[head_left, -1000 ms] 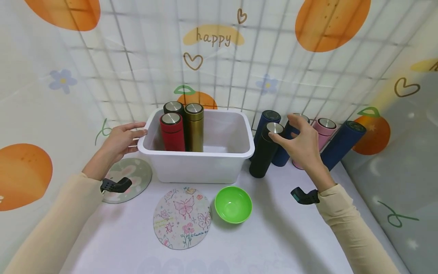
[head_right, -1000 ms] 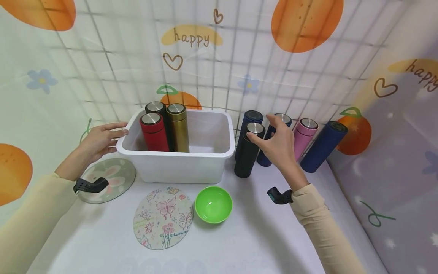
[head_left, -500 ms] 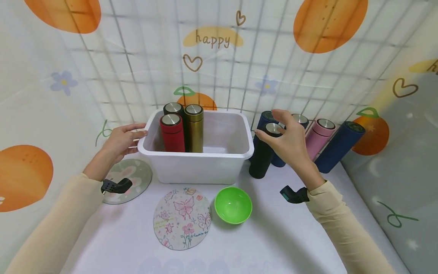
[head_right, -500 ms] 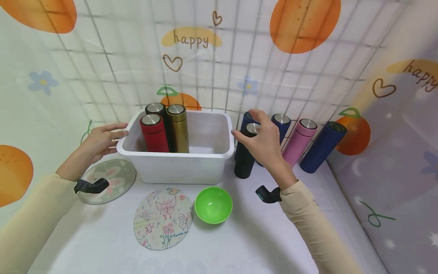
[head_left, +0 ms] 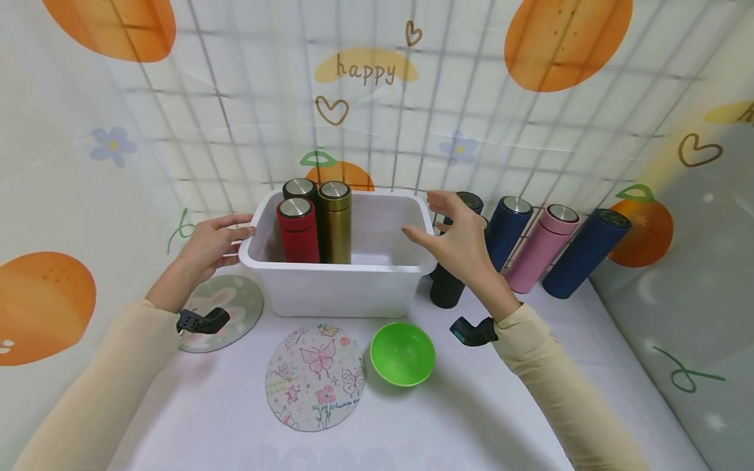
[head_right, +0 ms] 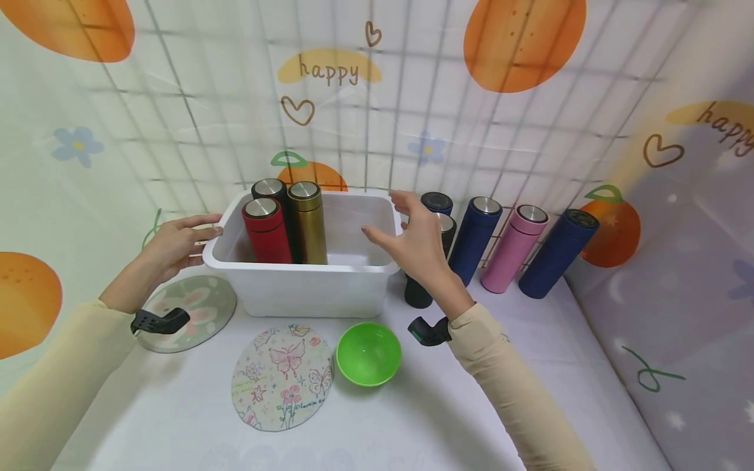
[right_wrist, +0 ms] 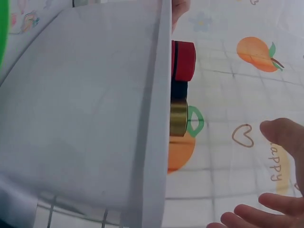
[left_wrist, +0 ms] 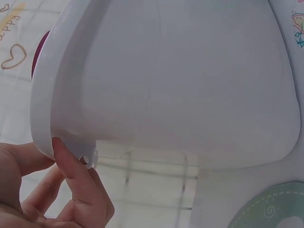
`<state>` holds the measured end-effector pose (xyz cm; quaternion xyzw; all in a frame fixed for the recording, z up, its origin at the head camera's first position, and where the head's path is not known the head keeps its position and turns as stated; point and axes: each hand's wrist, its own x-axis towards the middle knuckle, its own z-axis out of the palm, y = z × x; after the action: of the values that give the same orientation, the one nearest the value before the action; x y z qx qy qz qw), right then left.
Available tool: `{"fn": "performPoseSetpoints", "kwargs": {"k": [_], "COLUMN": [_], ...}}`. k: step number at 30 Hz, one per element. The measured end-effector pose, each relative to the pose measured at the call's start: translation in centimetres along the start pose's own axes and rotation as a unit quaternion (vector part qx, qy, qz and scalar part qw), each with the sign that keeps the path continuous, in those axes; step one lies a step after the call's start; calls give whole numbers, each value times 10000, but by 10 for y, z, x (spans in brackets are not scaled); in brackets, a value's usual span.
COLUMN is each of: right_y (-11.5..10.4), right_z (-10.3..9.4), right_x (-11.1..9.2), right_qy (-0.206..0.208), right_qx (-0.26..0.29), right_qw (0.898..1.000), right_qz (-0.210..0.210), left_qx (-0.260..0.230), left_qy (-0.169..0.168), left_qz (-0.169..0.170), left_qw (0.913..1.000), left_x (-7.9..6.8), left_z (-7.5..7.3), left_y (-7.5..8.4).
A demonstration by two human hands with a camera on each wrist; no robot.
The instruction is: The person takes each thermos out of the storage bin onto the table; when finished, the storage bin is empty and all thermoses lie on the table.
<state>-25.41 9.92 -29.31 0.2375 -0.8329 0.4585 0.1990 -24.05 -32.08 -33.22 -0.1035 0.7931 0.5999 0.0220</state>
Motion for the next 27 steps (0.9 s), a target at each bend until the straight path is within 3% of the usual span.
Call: {"fn": "performPoseSetpoints", "kwargs": {"k": [12,27], "right_y": [-7,-22], "right_z": [30,80], "right_x": [13,22], "right_qy": [-425,-849], "right_qx": [560,752], "right_qw": [9972,9931], "right_qz": [254,284], "left_qx": [48,-35], "left_qy": [43,120], "left_qz": [-44,-103], "left_qw": [10000,9999], "left_x": [3,3], "left_z": [1,1], "left_y": [0,0]}}
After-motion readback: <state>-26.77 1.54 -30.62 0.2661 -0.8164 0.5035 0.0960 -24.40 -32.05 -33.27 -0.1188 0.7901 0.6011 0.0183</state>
